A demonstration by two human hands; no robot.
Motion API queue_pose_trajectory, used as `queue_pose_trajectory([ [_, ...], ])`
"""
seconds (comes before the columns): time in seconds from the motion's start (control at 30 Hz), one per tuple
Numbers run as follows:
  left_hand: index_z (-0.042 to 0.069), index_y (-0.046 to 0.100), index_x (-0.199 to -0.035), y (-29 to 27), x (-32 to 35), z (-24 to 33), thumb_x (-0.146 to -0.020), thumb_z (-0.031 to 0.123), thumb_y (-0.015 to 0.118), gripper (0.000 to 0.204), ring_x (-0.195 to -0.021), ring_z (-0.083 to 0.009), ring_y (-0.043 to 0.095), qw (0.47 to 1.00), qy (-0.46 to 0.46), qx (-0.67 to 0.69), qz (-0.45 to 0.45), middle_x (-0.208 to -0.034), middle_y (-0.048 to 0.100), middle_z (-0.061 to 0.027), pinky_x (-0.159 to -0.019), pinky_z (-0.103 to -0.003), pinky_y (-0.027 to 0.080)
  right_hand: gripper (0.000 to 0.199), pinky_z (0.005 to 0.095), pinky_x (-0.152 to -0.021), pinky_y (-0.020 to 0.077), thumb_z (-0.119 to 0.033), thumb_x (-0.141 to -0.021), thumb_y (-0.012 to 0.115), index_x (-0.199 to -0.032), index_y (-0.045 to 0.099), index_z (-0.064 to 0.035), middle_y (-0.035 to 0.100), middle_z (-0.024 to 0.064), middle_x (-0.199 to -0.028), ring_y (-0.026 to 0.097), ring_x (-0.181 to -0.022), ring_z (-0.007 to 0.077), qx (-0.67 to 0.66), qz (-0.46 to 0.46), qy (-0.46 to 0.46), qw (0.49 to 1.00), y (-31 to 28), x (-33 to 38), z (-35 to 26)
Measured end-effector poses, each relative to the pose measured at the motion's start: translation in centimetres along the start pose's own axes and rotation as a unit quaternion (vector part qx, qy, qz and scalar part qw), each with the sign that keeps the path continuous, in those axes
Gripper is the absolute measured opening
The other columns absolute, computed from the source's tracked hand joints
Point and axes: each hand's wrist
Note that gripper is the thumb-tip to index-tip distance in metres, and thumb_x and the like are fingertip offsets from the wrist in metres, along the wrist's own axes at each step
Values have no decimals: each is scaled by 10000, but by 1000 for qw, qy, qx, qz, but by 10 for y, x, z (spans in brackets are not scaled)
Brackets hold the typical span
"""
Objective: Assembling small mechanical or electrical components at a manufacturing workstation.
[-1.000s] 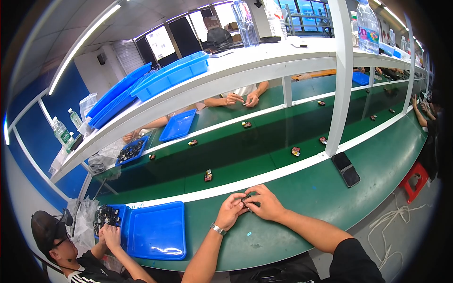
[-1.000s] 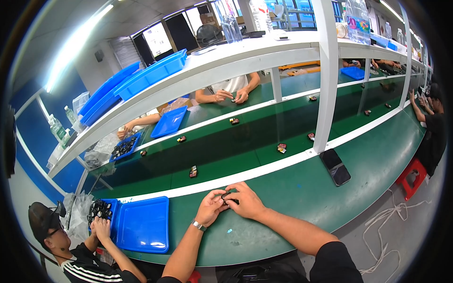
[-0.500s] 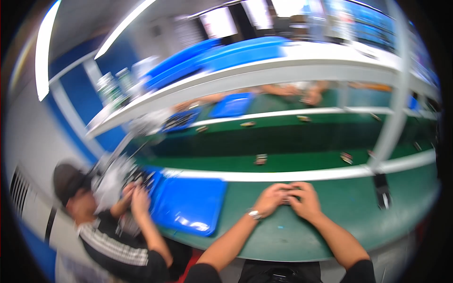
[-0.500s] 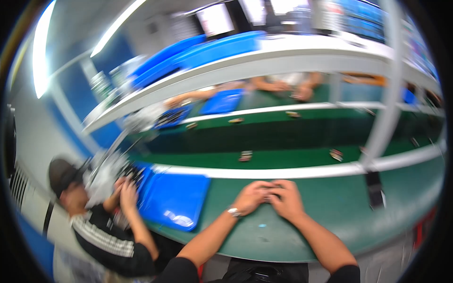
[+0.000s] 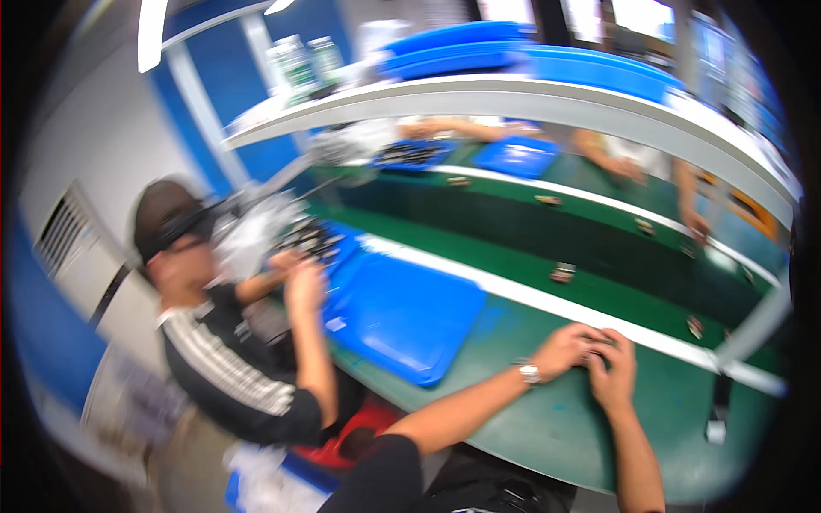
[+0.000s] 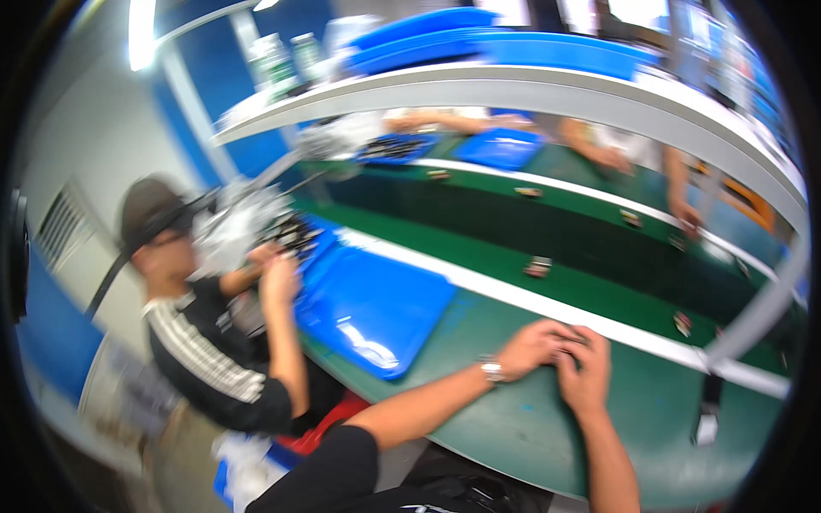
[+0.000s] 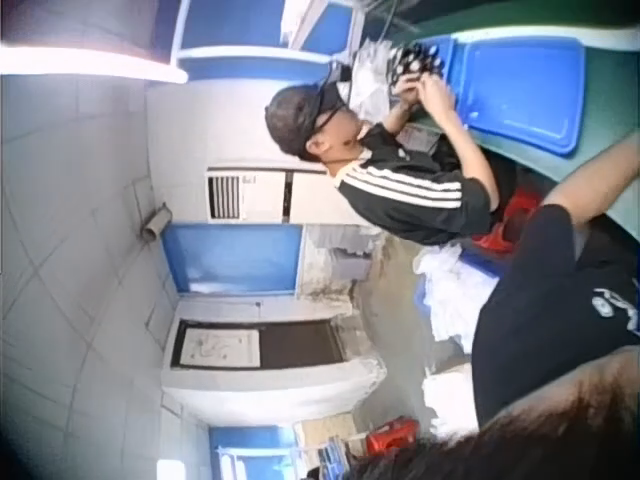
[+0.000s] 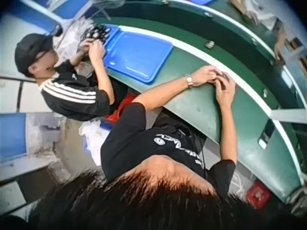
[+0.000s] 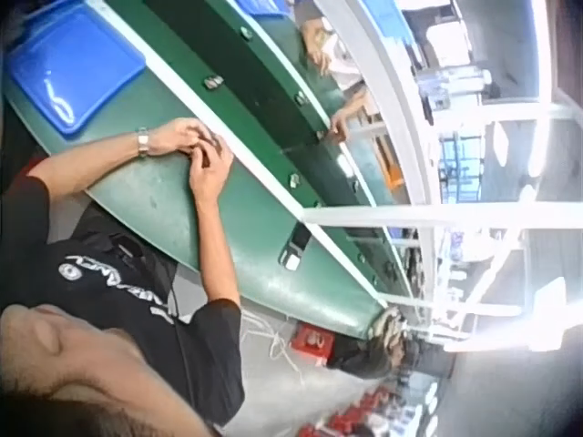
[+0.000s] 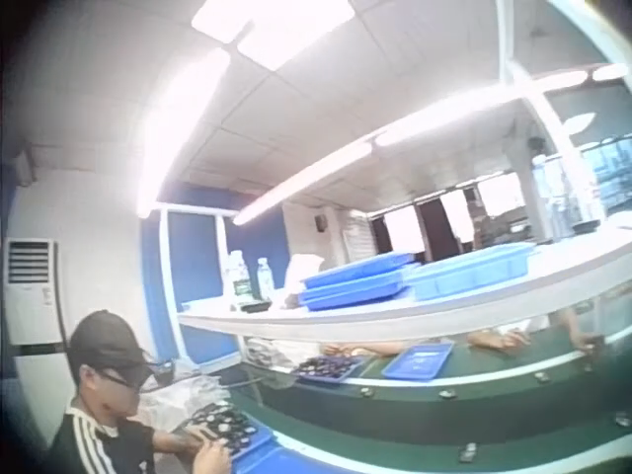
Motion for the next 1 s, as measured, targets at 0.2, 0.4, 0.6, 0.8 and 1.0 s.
queue_pose_trajectory([
  [0.2, 37, 509, -1228, -16, 7, 11, -992, 120, 562, 255, -1176, -243, 599, 997, -57, 47, 4, -1328, 567, -172, -978, -403, 518, 222, 411, -937, 489, -34, -723, 750, -936, 719, -87, 614, 111, -1184, 575, -1103, 307, 37, 11, -78, 996, -5, -6, -8],
  [0.4, 48, 503, -1222, -6, 5, 10, -994, 95, 548, 237, -1165, -247, 606, 996, -82, 42, 4, -1314, 585, -183, -987, -423, 509, 160, 374, -890, 507, -45, -752, 721, -910, 710, -63, 615, 86, -1162, 578, -1076, 269, -4, 22, -33, 999, -9, 3, -4],
  [0.6, 55, 503, -1209, -11, 10, 14, -988, 101, 562, 234, -1156, -248, 613, 995, -85, 38, 21, -1312, 583, -189, -993, -420, 511, 130, 369, -884, 509, -51, -773, 705, -902, 721, -61, 616, 73, -1154, 563, -1089, 260, -30, 18, -12, 999, 0, 2, -5],
  [0.8, 55, 496, -1210, -13, 9, 12, -984, 93, 569, 240, -1169, -246, 604, 996, -71, 33, 37, -1338, 563, -193, -986, -413, 516, 193, 384, -957, 485, -45, -767, 724, -957, 735, -81, 620, 68, -1218, 549, -1134, 270, -56, 5, 32, 998, 4, 1, -3],
  [1.0, 50, 490, -1225, -6, 9, 13, -995, 75, 540, 236, -1167, -241, 602, 996, -73, -22, 55, -1349, 556, -183, -979, -394, 518, 182, 395, -976, 472, -39, -781, 679, -959, 709, -66, 599, 90, -1233, 529, -1181, 298, -37, -10, 0, 999, -1, -1, 0],
])
Point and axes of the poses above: each hand's wrist, its own x-axis away from the middle knuckle, its own y-axis out of the palm, z = x × y
